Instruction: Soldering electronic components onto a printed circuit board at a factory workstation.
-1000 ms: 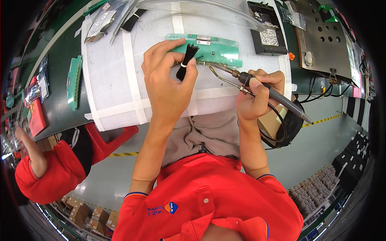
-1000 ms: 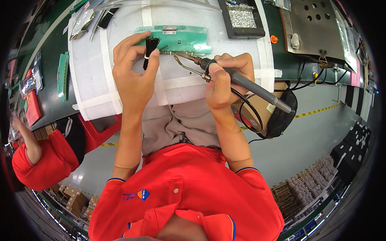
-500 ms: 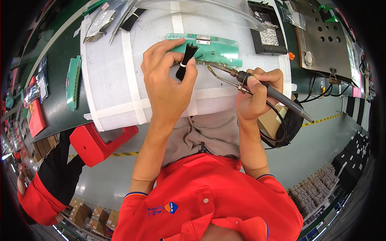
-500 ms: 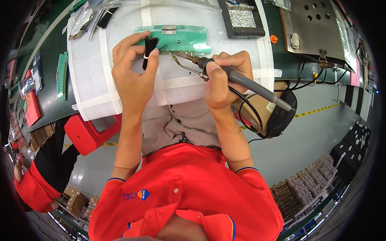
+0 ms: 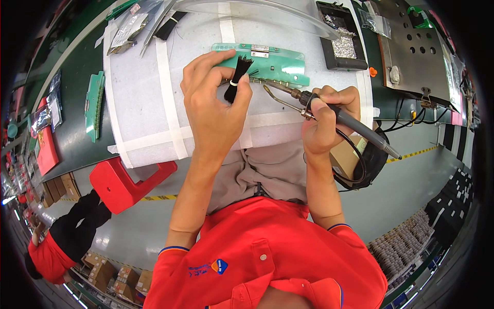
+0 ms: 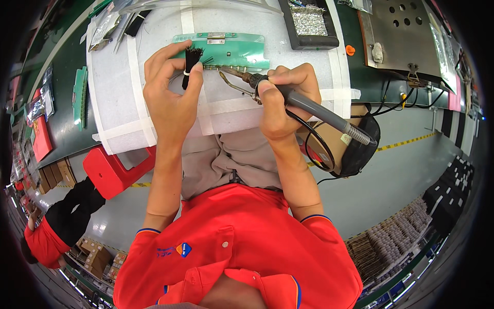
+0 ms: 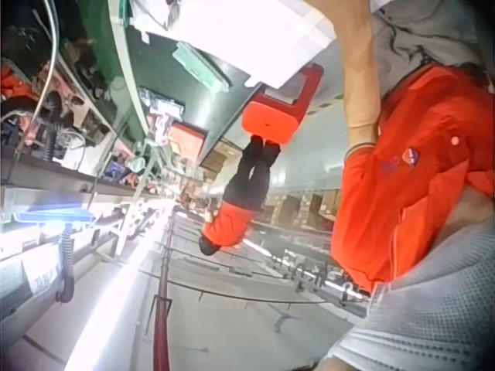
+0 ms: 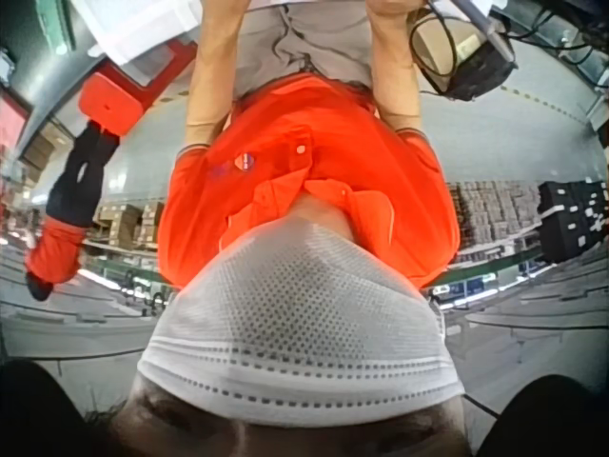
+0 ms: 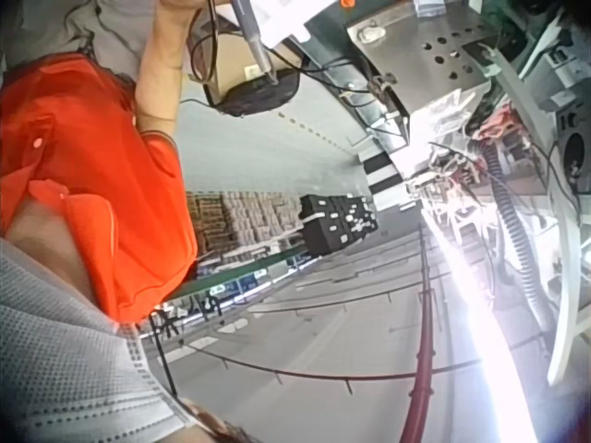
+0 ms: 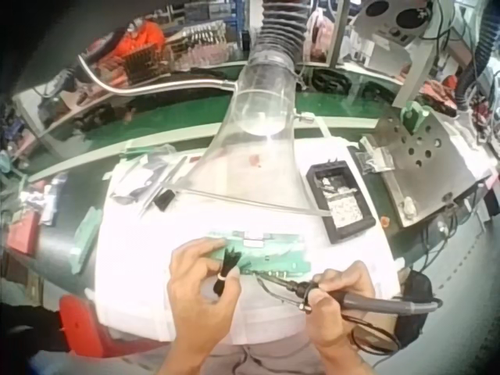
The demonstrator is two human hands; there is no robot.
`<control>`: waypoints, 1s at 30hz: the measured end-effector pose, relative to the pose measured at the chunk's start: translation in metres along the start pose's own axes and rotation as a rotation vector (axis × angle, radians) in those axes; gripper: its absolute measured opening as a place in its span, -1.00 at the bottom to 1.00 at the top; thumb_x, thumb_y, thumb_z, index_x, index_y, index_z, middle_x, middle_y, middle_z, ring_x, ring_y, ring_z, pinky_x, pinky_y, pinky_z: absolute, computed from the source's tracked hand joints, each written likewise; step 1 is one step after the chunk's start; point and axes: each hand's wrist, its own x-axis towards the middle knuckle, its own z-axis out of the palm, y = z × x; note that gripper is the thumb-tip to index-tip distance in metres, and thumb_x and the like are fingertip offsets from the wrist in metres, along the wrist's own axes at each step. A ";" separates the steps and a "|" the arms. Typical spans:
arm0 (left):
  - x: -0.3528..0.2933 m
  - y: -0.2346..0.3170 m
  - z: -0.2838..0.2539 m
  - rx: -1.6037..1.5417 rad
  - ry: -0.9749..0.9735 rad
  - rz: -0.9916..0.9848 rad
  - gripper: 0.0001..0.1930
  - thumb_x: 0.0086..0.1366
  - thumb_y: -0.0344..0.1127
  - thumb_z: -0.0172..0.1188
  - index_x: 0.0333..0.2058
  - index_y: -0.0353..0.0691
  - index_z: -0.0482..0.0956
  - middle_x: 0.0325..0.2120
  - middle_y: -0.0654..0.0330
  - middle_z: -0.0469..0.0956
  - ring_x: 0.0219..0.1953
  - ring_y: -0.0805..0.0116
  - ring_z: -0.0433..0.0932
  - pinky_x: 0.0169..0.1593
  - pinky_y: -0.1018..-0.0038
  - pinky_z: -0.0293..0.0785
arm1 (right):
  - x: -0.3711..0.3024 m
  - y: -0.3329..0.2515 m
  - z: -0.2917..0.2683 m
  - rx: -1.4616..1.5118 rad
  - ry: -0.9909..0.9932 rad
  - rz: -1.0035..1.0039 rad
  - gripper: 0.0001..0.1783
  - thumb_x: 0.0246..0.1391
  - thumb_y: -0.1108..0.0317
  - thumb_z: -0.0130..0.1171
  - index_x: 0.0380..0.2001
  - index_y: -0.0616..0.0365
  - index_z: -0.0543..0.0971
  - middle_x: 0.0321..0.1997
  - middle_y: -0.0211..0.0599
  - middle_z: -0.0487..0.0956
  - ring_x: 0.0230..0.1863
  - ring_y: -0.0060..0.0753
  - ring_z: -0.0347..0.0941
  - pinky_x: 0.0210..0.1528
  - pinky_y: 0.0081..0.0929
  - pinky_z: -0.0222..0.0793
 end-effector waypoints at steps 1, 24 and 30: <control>0.000 0.000 0.000 0.006 0.001 0.004 -0.93 0.06 -0.50 0.26 -0.50 -0.33 0.53 -0.13 0.17 0.60 0.04 0.19 0.42 0.04 0.35 0.38 | 0.000 -0.001 0.001 -0.002 -0.005 0.006 -0.86 -0.14 0.65 -0.05 -0.52 0.22 0.26 -0.70 -0.52 0.17 -0.63 -0.77 -0.02 -0.56 -0.67 -0.07; 0.002 0.009 -0.013 -0.144 0.059 -0.024 -0.90 0.04 -0.50 0.28 -0.49 -0.32 0.51 -0.17 0.11 0.59 -0.06 0.18 0.47 0.06 0.33 0.30 | 0.006 0.007 -0.016 -0.021 0.160 -0.018 -0.89 -0.22 0.55 -0.07 -0.54 0.20 0.24 -0.74 -0.42 0.15 -0.72 -0.59 -0.01 -0.49 -0.62 0.25; -0.006 0.002 0.007 -0.046 0.022 0.001 -0.89 -0.01 -0.46 0.28 -0.50 -0.28 0.50 -0.11 0.14 0.57 0.04 0.05 0.38 0.12 0.20 0.19 | 0.005 0.003 -0.010 -0.065 0.162 -0.018 -0.88 -0.24 0.52 -0.05 -0.54 0.19 0.25 -0.74 -0.45 0.13 -0.68 -0.61 -0.02 -0.34 -0.56 0.32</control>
